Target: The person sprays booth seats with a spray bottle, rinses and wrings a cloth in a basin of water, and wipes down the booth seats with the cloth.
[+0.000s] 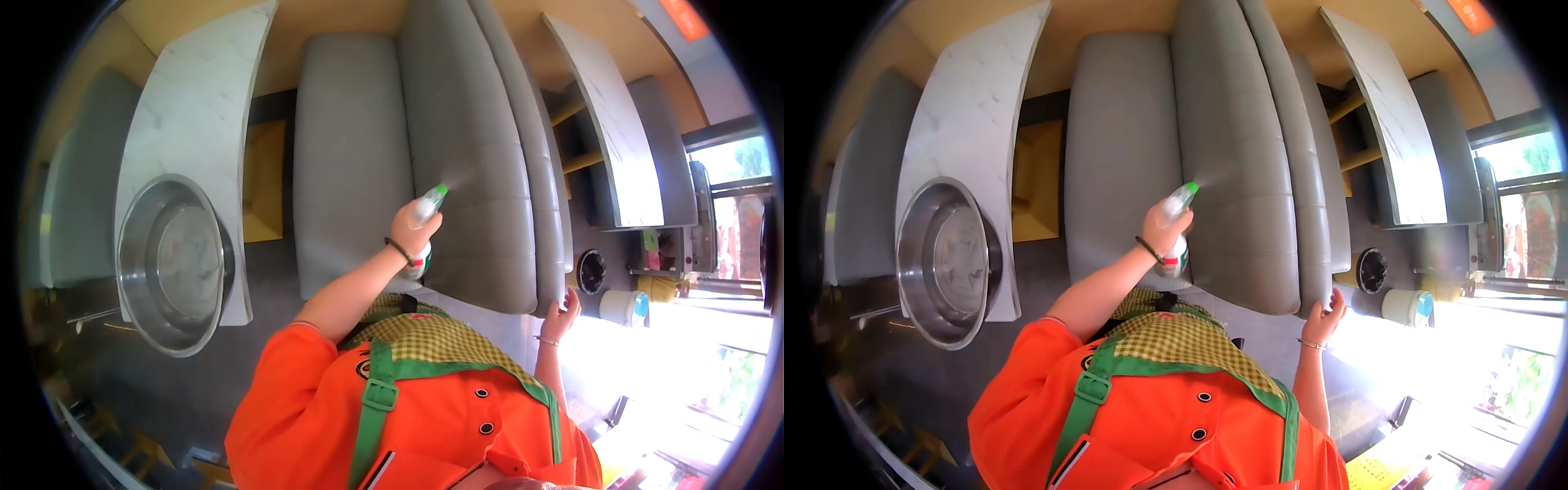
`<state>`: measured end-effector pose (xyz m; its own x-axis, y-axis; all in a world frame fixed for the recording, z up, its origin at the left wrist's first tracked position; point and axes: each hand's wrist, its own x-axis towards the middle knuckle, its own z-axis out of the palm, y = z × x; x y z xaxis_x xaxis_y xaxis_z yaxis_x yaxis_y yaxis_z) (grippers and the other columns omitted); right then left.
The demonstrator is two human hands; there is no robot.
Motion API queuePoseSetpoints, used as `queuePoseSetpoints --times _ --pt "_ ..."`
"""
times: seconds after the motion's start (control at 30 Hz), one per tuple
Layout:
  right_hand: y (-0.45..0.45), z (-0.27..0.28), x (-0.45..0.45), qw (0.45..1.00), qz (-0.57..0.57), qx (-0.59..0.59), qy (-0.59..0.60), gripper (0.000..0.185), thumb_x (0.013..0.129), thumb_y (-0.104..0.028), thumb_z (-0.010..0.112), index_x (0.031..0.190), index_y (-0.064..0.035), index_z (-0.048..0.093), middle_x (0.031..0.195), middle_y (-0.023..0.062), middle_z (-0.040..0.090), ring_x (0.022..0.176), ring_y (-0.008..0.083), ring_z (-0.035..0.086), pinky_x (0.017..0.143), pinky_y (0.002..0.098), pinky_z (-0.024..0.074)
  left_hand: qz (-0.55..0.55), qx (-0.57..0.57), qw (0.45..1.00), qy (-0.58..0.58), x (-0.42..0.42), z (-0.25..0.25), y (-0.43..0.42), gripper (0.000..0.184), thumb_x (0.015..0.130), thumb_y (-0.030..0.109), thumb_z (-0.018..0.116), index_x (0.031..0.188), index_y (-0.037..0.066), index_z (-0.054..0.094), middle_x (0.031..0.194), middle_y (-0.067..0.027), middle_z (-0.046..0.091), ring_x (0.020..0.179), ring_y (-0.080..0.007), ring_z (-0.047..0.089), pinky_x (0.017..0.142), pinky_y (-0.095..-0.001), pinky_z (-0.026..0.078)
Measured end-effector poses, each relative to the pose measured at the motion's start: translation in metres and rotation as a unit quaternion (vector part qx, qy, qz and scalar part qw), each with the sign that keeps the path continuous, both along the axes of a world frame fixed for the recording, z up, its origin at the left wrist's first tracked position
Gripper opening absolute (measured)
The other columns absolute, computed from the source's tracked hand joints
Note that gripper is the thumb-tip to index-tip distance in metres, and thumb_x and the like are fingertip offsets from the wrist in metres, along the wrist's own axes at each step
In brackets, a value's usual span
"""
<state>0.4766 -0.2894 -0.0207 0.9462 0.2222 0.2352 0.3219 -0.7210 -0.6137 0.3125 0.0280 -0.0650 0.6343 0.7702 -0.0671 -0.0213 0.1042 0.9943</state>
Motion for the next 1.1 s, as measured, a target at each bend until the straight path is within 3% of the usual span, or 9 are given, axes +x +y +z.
queuePoseSetpoints --times 0.1,0.2,0.43,0.5,0.57,0.73,0.9,1.03,1.1 --pt "-0.009 0.014 0.002 0.998 -0.066 -0.008 -0.004 0.041 0.073 -0.002 0.049 0.114 -0.0051 0.049 0.104 0.0097 0.047 0.090 0.0183 0.047 0.070 0.0286 0.0431 -0.013 0.045 0.997 0.055 0.027 0.000 0.036 0.015 0.074 0.014 0.061 0.083 0.003 0.058 0.081 -0.0016 0.060 0.069 -0.0107 0.054 0.064 -0.0256 0.043" --pt "-0.016 0.031 -0.003 0.995 -0.089 -0.031 -0.029 0.041 0.073 -0.001 0.049 0.114 -0.0045 0.050 0.105 0.0104 0.047 0.090 0.0190 0.048 0.069 0.0286 0.0438 -0.049 -0.051 0.989 -0.128 0.047 0.021 0.067 0.018 0.073 0.017 0.063 0.082 0.003 0.059 0.073 -0.0002 0.059 0.069 -0.0090 0.053 0.065 -0.0247 0.042" --pt "-0.010 0.048 -0.049 0.983 -0.132 -0.122 -0.034 0.042 0.070 -0.001 0.048 0.112 -0.0038 0.051 0.102 0.0105 0.048 0.088 0.0210 0.048 0.066 0.0299 0.0417 -0.040 -0.022 0.999 0.012 0.111 0.040 0.140 0.018 0.070 0.019 0.063 0.076 0.002 0.058 0.065 -0.0049 0.058 0.061 -0.0144 0.053 0.060 -0.0288 0.042" --pt "-0.011 0.054 -0.057 0.981 -0.143 -0.122 -0.035 0.042 0.070 0.000 0.048 0.112 -0.0037 0.051 0.100 0.0108 0.048 0.088 0.0220 0.049 0.066 0.0304 0.0413 -0.041 -0.053 0.996 -0.058 0.135 0.048 0.159 0.018 0.068 0.018 0.061 0.073 0.001 0.057 0.062 -0.0064 0.056 0.058 -0.0151 0.053 0.057 -0.0295 0.042" --pt "-0.018 0.057 -0.067 0.980 -0.154 -0.123 -0.033 0.042 0.069 0.000 0.048 0.111 -0.0037 0.051 0.099 0.0110 0.049 0.088 0.0229 0.049 0.067 0.0310 0.0409 -0.029 0.004 0.994 -0.102 0.153 0.055 0.174 0.020 0.067 0.019 0.061 0.072 0.000 0.057 0.062 -0.0100 0.057 0.060 -0.0198 0.056 0.058 -0.0318 0.043" --pt "-0.033 0.051 -0.095 0.968 -0.199 -0.148 -0.042 0.043 0.066 0.002 0.048 0.109 -0.0026 0.051 0.097 0.0120 0.049 0.088 0.0247 0.050 0.069 0.0329 0.0409 0.036 0.110 0.993 0.028 0.195 0.065 0.223 0.023 0.064 0.021 0.058 0.075 0.001 0.060 0.071 -0.0160 0.061 0.071 -0.0323 0.059 0.066 -0.0387 0.045" --pt "-0.038 0.042 -0.127 0.956 -0.232 -0.180 -0.008 0.040 0.064 0.003 0.048 0.104 -0.0017 0.052 0.093 0.0123 0.050 0.085 0.0256 0.050 0.072 0.0341 0.0409 -0.014 0.133 0.989 0.062 0.235 0.043 0.295 0.028 0.063 0.020 0.060 0.081 -0.001 0.059 0.079 -0.0185 0.061 0.077 -0.0316 0.059 0.070 -0.0369 0.045" --pt "-0.029 0.031 -0.137 0.954 -0.224 -0.202 0.012 0.037 0.063 0.003 0.048 0.100 -0.0010 0.053 0.089 0.0120 0.050 0.082 0.0254 0.049 0.075 0.0349 0.0406 0.071 0.147 0.984 -0.069 0.248 0.054 0.321 0.027 0.062 0.019 0.065 0.080 0.001 0.056 0.079 -0.0160 0.058 0.077 -0.0308 0.056 0.070 -0.0372 0.044" --pt "-0.014 0.028 -0.136 0.955 -0.223 -0.196 0.023 0.037 0.063 0.003 0.048 0.099 -0.0009 0.053 0.089 0.0118 0.050 0.081 0.0251 0.049 0.075 0.0347 0.0406 0.053 0.182 0.981 0.028 0.256 0.057 0.336 0.033 0.064 0.023 0.066 0.089 0.002 0.059 0.082 -0.0127 0.061 0.082 -0.0266 0.058 0.074 -0.0339 0.044"
